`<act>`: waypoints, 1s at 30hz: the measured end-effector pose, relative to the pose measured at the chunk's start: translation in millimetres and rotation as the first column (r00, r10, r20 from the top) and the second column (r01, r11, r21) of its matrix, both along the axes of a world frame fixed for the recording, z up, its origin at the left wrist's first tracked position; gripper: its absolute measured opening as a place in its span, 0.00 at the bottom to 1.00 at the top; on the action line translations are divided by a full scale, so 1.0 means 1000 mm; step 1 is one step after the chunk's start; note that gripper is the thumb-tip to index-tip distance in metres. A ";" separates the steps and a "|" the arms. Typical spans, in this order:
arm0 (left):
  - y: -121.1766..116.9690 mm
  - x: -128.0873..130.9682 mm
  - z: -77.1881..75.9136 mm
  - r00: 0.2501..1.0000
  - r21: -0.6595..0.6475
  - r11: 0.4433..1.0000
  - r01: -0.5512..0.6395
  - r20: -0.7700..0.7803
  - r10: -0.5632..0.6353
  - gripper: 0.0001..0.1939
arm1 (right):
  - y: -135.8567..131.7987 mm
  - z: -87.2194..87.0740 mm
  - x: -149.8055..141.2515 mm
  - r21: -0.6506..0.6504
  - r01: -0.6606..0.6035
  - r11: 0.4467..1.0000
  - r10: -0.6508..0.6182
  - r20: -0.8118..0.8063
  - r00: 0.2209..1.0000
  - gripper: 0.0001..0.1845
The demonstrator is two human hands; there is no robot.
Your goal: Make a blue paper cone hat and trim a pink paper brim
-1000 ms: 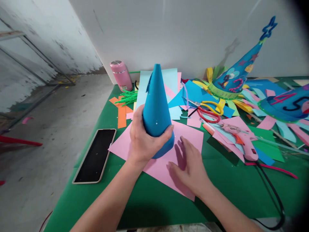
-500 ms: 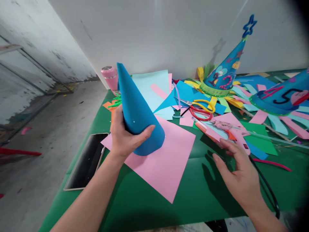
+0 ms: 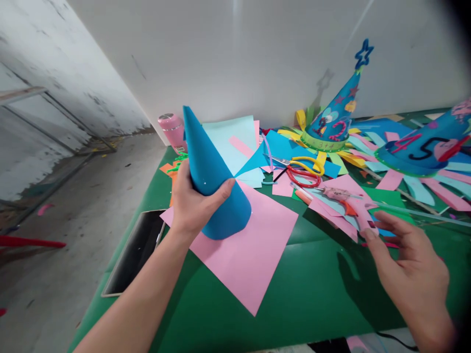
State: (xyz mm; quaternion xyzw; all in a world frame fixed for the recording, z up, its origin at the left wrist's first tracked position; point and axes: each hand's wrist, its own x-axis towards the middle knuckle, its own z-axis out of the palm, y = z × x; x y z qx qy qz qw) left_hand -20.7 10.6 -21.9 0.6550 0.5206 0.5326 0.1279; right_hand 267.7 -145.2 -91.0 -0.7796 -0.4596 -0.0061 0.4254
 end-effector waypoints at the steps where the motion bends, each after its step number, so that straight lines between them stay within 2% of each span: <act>1: 0.001 0.000 0.001 1.000 0.003 1.000 0.000 0.018 -0.001 0.22 | -0.001 0.000 0.002 -0.007 0.003 1.000 -0.003 0.001 1.000 0.19; 4: 0.005 0.000 0.001 1.000 -0.032 0.999 0.010 0.018 -0.009 0.23 | 0.000 0.002 0.000 0.003 -0.017 1.000 0.016 0.031 0.999 0.19; 6: 0.005 0.001 -0.001 1.000 -0.058 0.998 0.025 0.004 -0.025 0.23 | 0.003 0.002 -0.011 0.035 -0.082 0.996 0.080 0.050 0.996 0.19; 8: 0.005 0.002 -0.003 0.999 -0.058 0.998 0.028 0.017 -0.027 0.22 | 0.007 0.001 -0.029 0.066 -0.206 0.976 0.206 0.004 0.979 0.18; 10: 0.005 0.002 -0.004 0.998 -0.062 0.998 0.031 0.057 -0.027 0.22 | 0.012 0.001 -0.054 0.076 -0.351 0.933 0.359 -0.167 0.918 0.16; 11: 0.006 0.002 -0.004 0.996 -0.069 0.997 0.036 0.089 -0.030 0.22 | 0.015 0.001 -0.068 0.079 -0.423 0.903 0.426 -0.292 0.856 0.16; 12: 0.006 0.001 -0.004 0.991 -0.079 0.996 0.043 0.127 -0.033 0.23 | 0.017 0.002 -0.082 0.083 -0.498 0.863 0.479 -0.442 0.758 0.16; 13: 0.007 0.000 -0.003 0.986 -0.093 0.995 0.047 0.165 -0.032 0.24 | 0.020 0.003 -0.096 0.106 -0.561 0.821 0.502 -0.600 0.623 0.16; 15: 0.009 -0.002 -0.002 0.974 -0.120 0.992 0.034 0.226 -0.006 0.26 | 0.027 0.005 -0.119 0.201 -0.617 0.761 0.447 -0.852 0.273 0.19; 16: 0.009 -0.004 -0.002 0.969 -0.135 0.991 0.020 0.245 0.013 0.26 | 0.031 0.005 -0.129 0.227 -0.596 0.770 0.375 -0.917 0.135 0.21; 17: 0.011 -0.005 -0.002 0.965 -0.149 0.989 0.005 0.260 0.035 0.27 | 0.035 0.005 -0.137 0.232 -0.565 0.791 0.301 -0.953 0.030 0.23; 18: 0.012 -0.006 -0.001 0.960 -0.161 0.987 -0.009 0.273 0.053 0.28 | 0.039 0.004 -0.143 0.225 -0.532 0.816 0.244 -0.969 -0.036 0.24; 19: 0.013 -0.008 0.000 0.955 -0.170 0.985 -0.016 0.289 0.065 0.28 | 0.042 0.003 -0.148 0.212 -0.504 0.837 0.203 -0.976 -0.072 0.25; 21: 0.015 -0.010 0.001 0.943 -0.182 0.983 -0.008 0.326 0.068 0.28 | 0.049 0.000 -0.155 0.200 -0.471 0.859 0.176 -0.980 -0.096 0.24; 25: 0.018 -0.013 0.004 0.920 -0.190 0.982 0.013 0.388 0.063 0.28 | 0.058 -0.002 -0.162 0.184 -0.442 0.878 0.140 -0.982 -0.129 0.20; 30: 0.018 -0.014 0.007 0.920 -0.213 0.977 0.008 0.383 0.076 0.27 | 0.064 0.005 -0.164 0.163 -0.433 0.886 0.061 -0.969 -0.239 0.18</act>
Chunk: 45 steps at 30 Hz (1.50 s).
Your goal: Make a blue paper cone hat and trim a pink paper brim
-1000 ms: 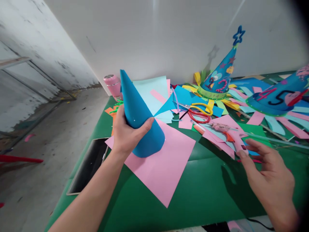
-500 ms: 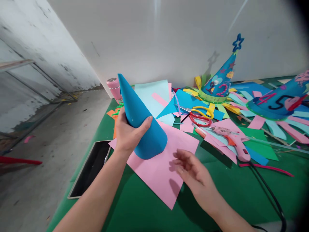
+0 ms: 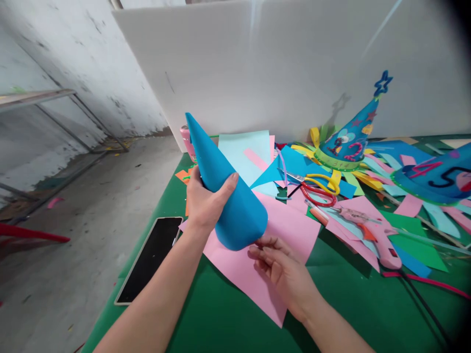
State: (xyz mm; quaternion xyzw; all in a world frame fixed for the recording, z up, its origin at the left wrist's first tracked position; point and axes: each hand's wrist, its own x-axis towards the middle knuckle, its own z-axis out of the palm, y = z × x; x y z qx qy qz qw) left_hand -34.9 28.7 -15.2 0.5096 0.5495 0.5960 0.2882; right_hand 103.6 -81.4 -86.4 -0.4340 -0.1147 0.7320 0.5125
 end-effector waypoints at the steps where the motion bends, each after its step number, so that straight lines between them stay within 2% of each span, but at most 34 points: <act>1: 0.000 0.000 0.001 1.000 -0.007 1.000 0.008 0.008 -0.008 0.28 | 0.001 0.001 0.000 -0.006 -0.004 1.000 0.004 -0.026 1.000 0.17; 5: 0.001 0.000 0.004 0.998 -0.021 0.999 0.041 0.043 -0.040 0.29 | 0.006 0.001 -0.002 -0.010 -0.024 1.000 0.023 -0.123 0.992 0.15; 11: 0.001 -0.001 0.004 0.999 -0.018 0.999 0.039 0.013 -0.039 0.27 | 0.010 0.000 -0.008 -0.019 -0.058 0.998 0.053 -0.205 0.977 0.12; 21: -0.003 0.006 0.000 0.998 0.057 0.998 0.012 -0.066 -0.008 0.23 | 0.012 -0.001 -0.011 -0.029 -0.043 0.999 0.034 -0.267 0.963 0.10; 35: -0.007 0.007 -0.001 0.995 0.048 0.999 0.000 -0.102 0.005 0.21 | 0.009 -0.002 -0.011 -0.028 0.009 1.000 -0.017 -0.333 0.943 0.06; 45: -0.007 0.008 -0.003 0.993 0.058 0.998 0.002 -0.119 0.005 0.20 | 0.011 -0.005 -0.014 -0.021 0.017 1.000 -0.023 -0.342 0.939 0.07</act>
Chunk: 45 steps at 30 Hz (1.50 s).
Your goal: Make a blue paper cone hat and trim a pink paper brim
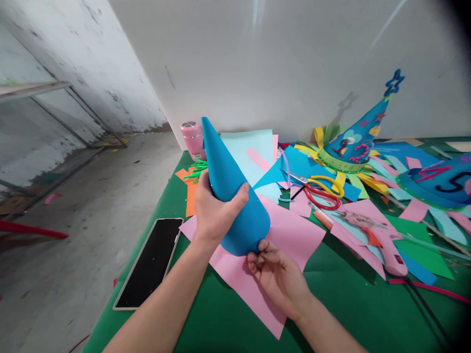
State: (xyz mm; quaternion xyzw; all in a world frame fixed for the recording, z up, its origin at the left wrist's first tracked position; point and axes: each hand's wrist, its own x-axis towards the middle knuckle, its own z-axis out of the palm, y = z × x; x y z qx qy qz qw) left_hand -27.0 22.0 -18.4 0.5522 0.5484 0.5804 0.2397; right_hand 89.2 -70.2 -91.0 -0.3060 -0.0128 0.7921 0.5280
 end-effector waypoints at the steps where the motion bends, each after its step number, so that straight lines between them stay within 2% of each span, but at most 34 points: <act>1: 0.000 0.000 0.000 1.000 -0.001 1.000 0.000 0.002 0.000 0.20 | 0.000 0.000 0.000 -0.001 0.001 1.000 -0.001 0.002 1.000 0.07; 7: -0.001 0.000 0.001 1.000 -0.006 1.000 0.001 0.007 -0.001 0.20 | -0.002 0.002 0.002 0.004 -0.009 1.000 0.009 0.042 0.999 0.07; 20: -0.002 0.004 0.001 0.999 -0.001 0.999 -0.039 -0.030 0.039 0.21 | -0.009 0.002 0.002 0.030 -0.089 0.996 0.079 0.244 0.966 0.12; 35: -0.003 0.003 0.000 0.999 -0.012 1.000 -0.026 -0.027 0.026 0.21 | -0.007 0.005 0.001 0.056 -0.081 0.995 0.060 0.306 0.950 0.12; 40: -0.005 0.006 -0.002 1.000 0.000 1.000 -0.005 -0.023 0.005 0.23 | -0.021 0.003 0.016 0.035 -0.134 0.990 0.105 0.436 0.894 0.12; 43: -0.008 0.007 -0.005 1.000 -0.007 1.000 0.010 -0.008 -0.010 0.26 | -0.031 0.001 0.035 0.040 -0.125 0.991 0.084 0.543 0.836 0.10; 45: -0.012 0.008 -0.008 0.999 0.017 1.000 0.019 -0.033 -0.019 0.26 | -0.035 0.001 0.049 0.043 -0.115 0.992 0.065 0.606 0.793 0.12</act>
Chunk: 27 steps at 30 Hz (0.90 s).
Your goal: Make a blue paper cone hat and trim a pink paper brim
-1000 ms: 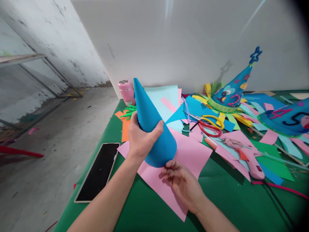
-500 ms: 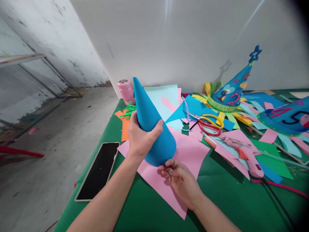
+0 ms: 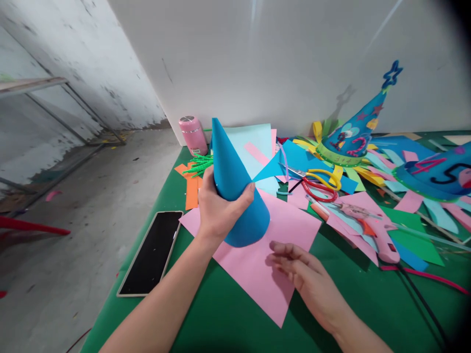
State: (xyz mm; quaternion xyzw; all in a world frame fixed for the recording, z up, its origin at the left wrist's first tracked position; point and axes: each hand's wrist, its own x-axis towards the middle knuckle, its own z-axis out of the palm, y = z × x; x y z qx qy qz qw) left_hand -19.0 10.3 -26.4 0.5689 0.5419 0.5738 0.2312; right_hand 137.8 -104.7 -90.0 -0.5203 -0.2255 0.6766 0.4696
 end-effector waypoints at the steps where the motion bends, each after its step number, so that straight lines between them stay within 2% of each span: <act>1: -0.002 0.001 -0.002 1.000 0.027 1.000 0.003 -0.029 -0.002 0.25 | -0.001 0.000 0.007 0.010 0.005 1.000 -0.006 0.035 0.999 0.14; 6: -0.008 0.004 -0.008 0.983 0.175 0.983 0.045 -0.181 -0.013 0.24 | 0.000 0.001 0.027 0.140 0.030 0.990 -0.058 0.206 0.977 0.17; 9: -0.008 0.006 -0.006 0.971 0.191 0.979 0.070 -0.238 -0.023 0.25 | -0.001 0.000 0.032 0.243 0.028 0.970 -0.102 0.298 0.949 0.15; 11: -0.008 0.007 -0.004 0.962 0.186 0.979 0.082 -0.273 -0.029 0.24 | -0.003 -0.001 0.038 0.309 -0.016 0.951 -0.120 0.417 0.901 0.13; 14: -0.008 0.008 -0.003 0.966 0.170 0.983 0.068 -0.259 -0.022 0.23 | -0.007 -0.003 0.056 0.400 -0.070 0.914 -0.202 0.597 0.776 0.11; 17: -0.009 0.008 -0.005 0.980 0.143 0.989 0.041 -0.200 -0.011 0.23 | -0.011 -0.003 0.082 0.456 -0.047 0.889 -0.321 0.693 0.646 0.13; 23: -0.010 0.007 -0.008 0.981 0.138 0.990 0.015 -0.194 0.012 0.23 | -0.014 0.002 0.135 0.464 0.039 0.885 -0.455 0.844 0.283 0.17; 27: -0.008 0.009 -0.003 0.971 0.070 0.998 0.000 -0.238 0.016 0.25 | -0.014 0.007 0.162 0.459 0.077 0.885 -0.463 0.885 0.040 0.21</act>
